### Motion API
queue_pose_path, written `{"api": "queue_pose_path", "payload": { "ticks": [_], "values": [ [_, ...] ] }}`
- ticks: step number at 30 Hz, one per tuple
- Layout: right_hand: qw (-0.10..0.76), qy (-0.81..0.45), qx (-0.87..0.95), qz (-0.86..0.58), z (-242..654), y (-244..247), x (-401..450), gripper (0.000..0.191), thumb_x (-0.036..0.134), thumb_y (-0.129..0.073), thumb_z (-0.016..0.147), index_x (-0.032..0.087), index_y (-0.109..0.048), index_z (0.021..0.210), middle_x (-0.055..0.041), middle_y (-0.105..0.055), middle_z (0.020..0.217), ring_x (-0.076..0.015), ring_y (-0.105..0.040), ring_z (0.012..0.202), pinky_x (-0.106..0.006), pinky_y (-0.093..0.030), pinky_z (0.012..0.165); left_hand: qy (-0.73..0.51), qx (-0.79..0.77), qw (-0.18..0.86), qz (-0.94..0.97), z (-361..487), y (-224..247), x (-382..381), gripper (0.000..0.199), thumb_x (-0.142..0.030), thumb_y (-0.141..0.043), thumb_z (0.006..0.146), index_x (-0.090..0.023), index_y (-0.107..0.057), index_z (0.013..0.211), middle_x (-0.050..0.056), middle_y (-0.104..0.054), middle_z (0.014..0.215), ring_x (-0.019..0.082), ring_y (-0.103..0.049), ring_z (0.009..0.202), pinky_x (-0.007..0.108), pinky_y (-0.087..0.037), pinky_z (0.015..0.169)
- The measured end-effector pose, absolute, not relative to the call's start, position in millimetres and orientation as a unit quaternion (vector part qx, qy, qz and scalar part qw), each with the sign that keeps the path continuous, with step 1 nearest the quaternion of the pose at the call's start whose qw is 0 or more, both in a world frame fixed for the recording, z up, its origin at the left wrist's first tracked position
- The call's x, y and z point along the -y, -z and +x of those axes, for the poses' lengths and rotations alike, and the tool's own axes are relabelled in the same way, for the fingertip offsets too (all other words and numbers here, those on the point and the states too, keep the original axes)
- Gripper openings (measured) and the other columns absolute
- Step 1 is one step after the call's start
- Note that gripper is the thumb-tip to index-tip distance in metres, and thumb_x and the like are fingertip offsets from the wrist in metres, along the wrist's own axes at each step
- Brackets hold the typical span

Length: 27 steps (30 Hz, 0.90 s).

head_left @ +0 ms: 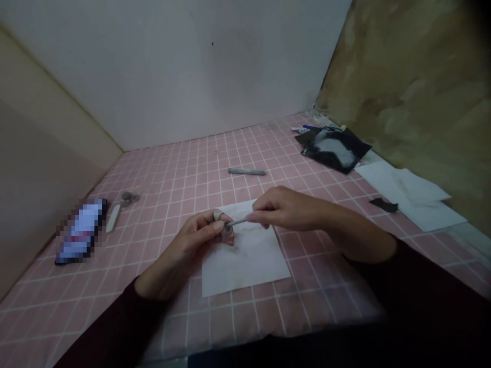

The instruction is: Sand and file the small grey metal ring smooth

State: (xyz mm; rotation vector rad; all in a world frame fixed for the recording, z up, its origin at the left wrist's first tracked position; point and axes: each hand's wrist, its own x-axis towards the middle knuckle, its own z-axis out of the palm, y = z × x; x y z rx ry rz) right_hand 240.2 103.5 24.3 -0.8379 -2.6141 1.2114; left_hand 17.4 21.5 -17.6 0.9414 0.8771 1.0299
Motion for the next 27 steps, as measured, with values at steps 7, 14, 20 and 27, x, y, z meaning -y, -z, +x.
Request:
{"api": "queue_pose_path", "payload": {
  "ticks": [7,14,20,27],
  "values": [
    [0.045,-0.444,0.852,-0.273,237.5,-22.1,-104.1,0.042,0.035,-0.048,0.094,0.014,-0.056,0.058,0.0044,-0.041,0.050,-0.0081,-0.039,0.051,-0.027,-0.028,0.058,-0.454,-0.389,0.685,0.417,18.8,15.7,-21.7,0.019,-0.026,-0.077,0.078,-0.012,-0.072,0.091,0.004,-0.070,0.078,0.013,-0.066,0.072,0.024,-0.055,0.073],
    [0.028,-0.469,0.834,-0.290,238.6,-23.8,-105.4,0.042,0.036,-0.049,0.093,0.014,-0.057,0.058,0.0052,-0.037,0.048,-0.0079,-0.036,0.050,-0.027,-0.027,0.056,-0.469,-0.407,0.666,0.414,18.8,12.8,-19.7,0.021,-0.023,-0.078,0.077,-0.014,-0.071,0.094,0.004,-0.071,0.084,0.013,-0.068,0.076,0.024,-0.055,0.078],
    [0.021,-0.474,0.827,-0.301,237.7,-20.7,-106.8,0.043,0.038,-0.050,0.092,0.014,-0.056,0.056,0.0056,-0.034,0.048,-0.0078,-0.034,0.049,-0.027,-0.027,0.054,-0.480,-0.426,0.641,0.422,17.9,13.2,-18.8,0.019,-0.019,-0.076,0.079,-0.016,-0.067,0.096,0.003,-0.071,0.090,0.014,-0.068,0.082,0.025,-0.054,0.080],
    [0.015,-0.483,0.823,-0.300,237.0,-20.0,-107.4,0.044,0.037,-0.049,0.093,0.014,-0.055,0.056,0.0048,-0.038,0.048,-0.0077,-0.036,0.049,-0.026,-0.028,0.054,-0.486,-0.421,0.607,0.467,17.0,17.8,-20.1,0.021,-0.019,-0.077,0.078,-0.018,-0.066,0.095,0.002,-0.070,0.093,0.015,-0.067,0.086,0.024,-0.053,0.078]
  ]
}}
